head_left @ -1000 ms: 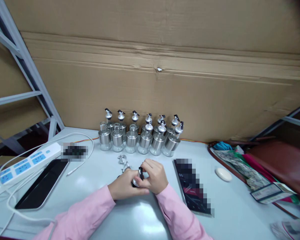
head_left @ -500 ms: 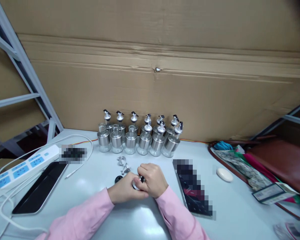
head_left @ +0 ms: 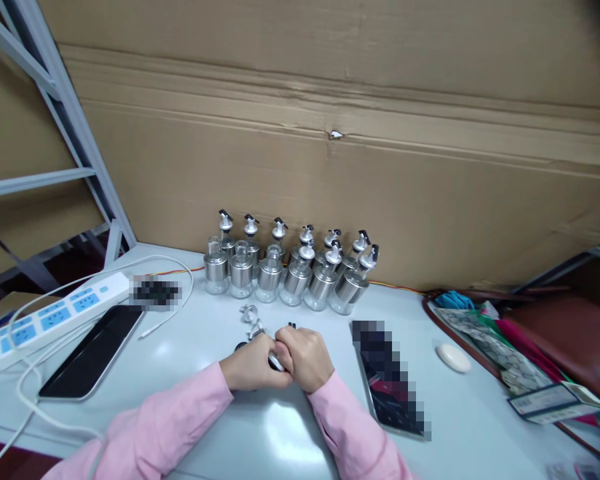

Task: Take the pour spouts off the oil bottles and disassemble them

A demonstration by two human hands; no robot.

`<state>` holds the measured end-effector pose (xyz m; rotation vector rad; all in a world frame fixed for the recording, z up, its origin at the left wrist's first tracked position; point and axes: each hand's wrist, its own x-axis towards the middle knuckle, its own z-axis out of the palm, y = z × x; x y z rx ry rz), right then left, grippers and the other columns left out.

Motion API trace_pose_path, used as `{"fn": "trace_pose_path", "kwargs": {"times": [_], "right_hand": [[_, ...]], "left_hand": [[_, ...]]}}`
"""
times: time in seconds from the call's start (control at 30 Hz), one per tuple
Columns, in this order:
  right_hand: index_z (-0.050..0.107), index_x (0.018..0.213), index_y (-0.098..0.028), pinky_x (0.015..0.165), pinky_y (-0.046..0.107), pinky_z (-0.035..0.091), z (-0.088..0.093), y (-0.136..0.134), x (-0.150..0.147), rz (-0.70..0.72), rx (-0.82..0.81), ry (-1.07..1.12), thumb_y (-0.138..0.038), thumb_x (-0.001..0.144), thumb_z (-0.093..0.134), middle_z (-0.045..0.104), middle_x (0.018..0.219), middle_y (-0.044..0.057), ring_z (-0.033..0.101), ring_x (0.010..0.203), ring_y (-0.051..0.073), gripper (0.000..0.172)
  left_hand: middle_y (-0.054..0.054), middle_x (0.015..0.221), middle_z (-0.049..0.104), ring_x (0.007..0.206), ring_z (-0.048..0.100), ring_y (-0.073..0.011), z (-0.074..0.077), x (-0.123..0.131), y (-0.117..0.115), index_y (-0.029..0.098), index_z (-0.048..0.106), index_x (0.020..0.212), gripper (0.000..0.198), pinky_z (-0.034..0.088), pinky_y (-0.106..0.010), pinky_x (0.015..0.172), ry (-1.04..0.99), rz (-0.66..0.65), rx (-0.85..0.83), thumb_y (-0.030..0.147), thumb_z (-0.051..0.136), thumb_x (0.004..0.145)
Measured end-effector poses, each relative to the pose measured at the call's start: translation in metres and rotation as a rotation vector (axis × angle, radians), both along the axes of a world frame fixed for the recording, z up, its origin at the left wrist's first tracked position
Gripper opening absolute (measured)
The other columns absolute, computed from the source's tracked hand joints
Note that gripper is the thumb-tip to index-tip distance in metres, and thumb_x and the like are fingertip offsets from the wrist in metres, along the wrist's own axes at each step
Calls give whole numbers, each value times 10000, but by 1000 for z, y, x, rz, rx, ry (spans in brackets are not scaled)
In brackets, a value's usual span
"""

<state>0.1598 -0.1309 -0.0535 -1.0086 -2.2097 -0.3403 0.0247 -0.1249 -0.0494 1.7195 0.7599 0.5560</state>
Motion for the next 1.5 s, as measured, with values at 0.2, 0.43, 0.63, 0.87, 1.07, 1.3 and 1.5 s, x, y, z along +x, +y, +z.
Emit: {"fn": "trace_pose_path", "kwargs": {"times": [0.2,0.43,0.63,0.87,1.07,1.3,1.5], "right_hand": [[478,571,-180,517,261,248,0,0,-1,29,18,10,-314,953,113,465,506,4,371,467,116,545],[469,545,-182,486,277,209,0,-2,-1,14,43,36,-382,946,92,446,457,-4,336,417,111,585],[473,563,-181,472,280,213,-2,-3,2,66,14,46,-341,945,83,450,465,3,331,410,116,569],[424,563,-191,451,245,246,-4,-4,2,112,-70,125,-382,945,71,404,450,-20,362,402,98,553],[388,561,-200,446,224,273,-5,-4,1,141,-147,233,-439,935,75,376,450,-32,372,398,91,544],[376,535,-205,420,219,276,-5,-5,-3,161,-261,401,-532,900,127,346,446,-39,341,382,83,550],[316,581,-216,352,195,253,2,-2,-1,25,-361,846,-456,906,-24,249,440,-68,269,335,76,528]], "left_hand": [[67,505,471,505,386,-49,2,-1,1,112,516,517,62,335,-161,499,-20,-2,-12,74,554,546],[65,488,442,484,367,-40,6,1,-3,115,458,477,116,297,-155,461,9,-35,-22,72,535,554],[42,503,508,496,425,-54,0,1,-7,102,532,494,75,333,-154,475,65,-10,75,52,514,546],[31,527,514,505,429,-60,1,1,-7,93,568,556,54,345,-161,484,37,-36,63,87,526,589],[37,528,496,492,403,-49,4,0,-6,90,574,580,52,323,-155,472,11,-73,63,119,546,614],[34,543,498,502,408,-57,3,-2,-6,99,571,606,96,329,-164,482,-5,-102,34,183,565,652],[56,497,429,461,378,-54,1,-2,-4,143,462,555,151,306,-171,471,89,-52,271,165,560,667]]}}
